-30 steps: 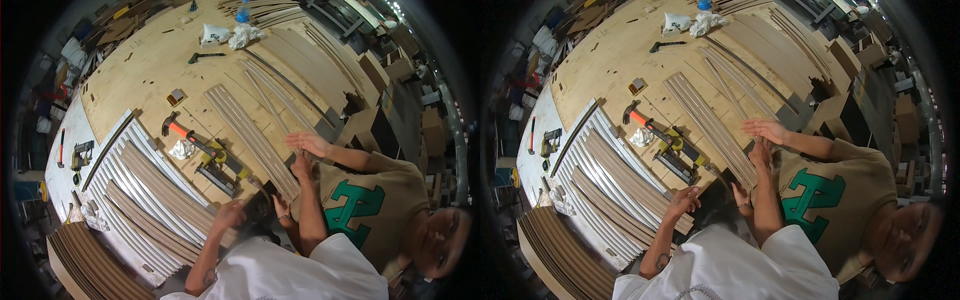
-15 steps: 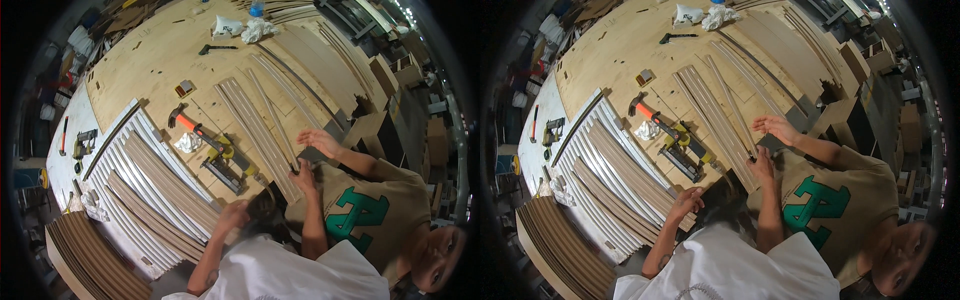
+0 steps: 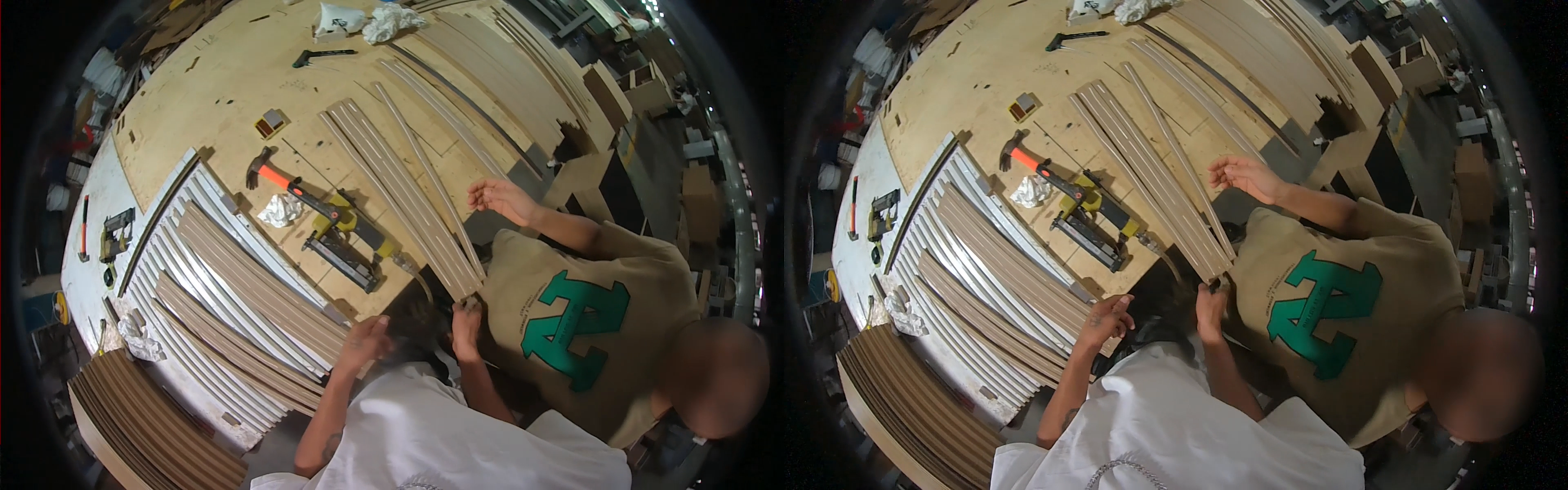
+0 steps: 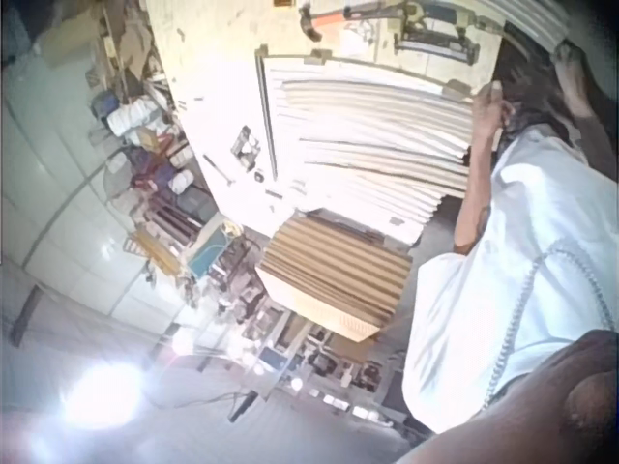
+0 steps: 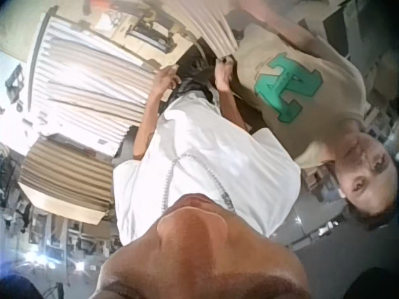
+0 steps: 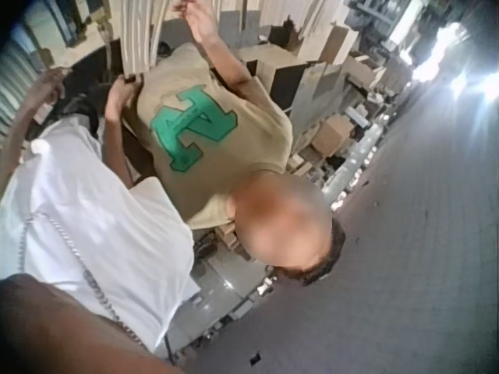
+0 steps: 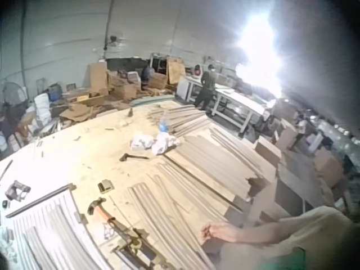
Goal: Assembling wooden slats into a larger furniture panel using glue and tools.
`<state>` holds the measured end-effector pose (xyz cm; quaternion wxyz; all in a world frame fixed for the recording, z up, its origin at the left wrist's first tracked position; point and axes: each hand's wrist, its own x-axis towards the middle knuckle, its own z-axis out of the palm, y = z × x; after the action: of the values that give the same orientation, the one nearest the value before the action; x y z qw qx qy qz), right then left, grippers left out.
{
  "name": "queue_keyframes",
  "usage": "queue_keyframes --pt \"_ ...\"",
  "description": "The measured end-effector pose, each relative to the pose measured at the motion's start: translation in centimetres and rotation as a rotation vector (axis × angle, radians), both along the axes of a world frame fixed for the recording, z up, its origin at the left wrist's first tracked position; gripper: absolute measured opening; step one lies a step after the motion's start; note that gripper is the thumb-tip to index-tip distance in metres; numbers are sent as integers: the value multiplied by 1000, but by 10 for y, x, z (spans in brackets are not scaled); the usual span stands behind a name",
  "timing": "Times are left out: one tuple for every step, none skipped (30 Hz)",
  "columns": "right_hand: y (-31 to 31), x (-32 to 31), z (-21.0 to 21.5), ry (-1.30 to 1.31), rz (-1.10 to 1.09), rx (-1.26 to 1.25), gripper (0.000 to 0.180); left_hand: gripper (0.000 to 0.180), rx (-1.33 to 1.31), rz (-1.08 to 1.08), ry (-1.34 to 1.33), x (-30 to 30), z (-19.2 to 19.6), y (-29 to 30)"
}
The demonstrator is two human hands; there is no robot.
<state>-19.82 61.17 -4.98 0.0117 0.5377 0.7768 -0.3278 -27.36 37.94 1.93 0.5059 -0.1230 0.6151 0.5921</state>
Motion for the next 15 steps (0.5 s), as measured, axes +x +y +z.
queue_keyframes --pt "-1 -8 1 193 -191 -203 60 54 -14 -3 -3 2 0 -2" --pt "-1 -10 3 386 -381 -407 56 54 4 1 11 6 -4 -5" --pt "4 -6 -6 388 -391 -399 56 54 10 -10 9 6 -4 -5" --pt "15 0 -25 384 -331 -419 54 54 20 -18 3 4 -4 -4" --pt "20 4 -39 375 -266 -443 54 54 24 -20 -6 4 -4 -4" --pt "13 4 -41 344 -293 -442 47 54 17 -17 -8 5 -4 -7" --pt "6 7 -40 341 -292 -449 47 53 7 -5 -2 7 -5 -10" --pt "0 10 -39 353 -281 -547 47 52 -3 8 4 7 -6 -13" --pt "-7 10 -37 363 -265 -650 47 52 -14 15 4 8 -5 -16" --pt "-6 10 -32 342 -165 -582 58 51 -13 35 -5 8 -5 -17" --pt "-6 8 -29 407 -187 -581 81 49 -11 55 -13 7 -5 -16" --pt "1 6 -31 331 -48 -370 91 50 -31 40 -32 4 -5 -11" --pt "-1 -6 -21 249 96 -170 101 50 -46 50 -33 2 -5 -9" --pt "3 -12 -6 81 276 -72 107 50 -35 23 -22 0 -5 -6" --pt "8 -17 2 67 393 -45 108 50 -15 -13 -9 -4 -4 0"
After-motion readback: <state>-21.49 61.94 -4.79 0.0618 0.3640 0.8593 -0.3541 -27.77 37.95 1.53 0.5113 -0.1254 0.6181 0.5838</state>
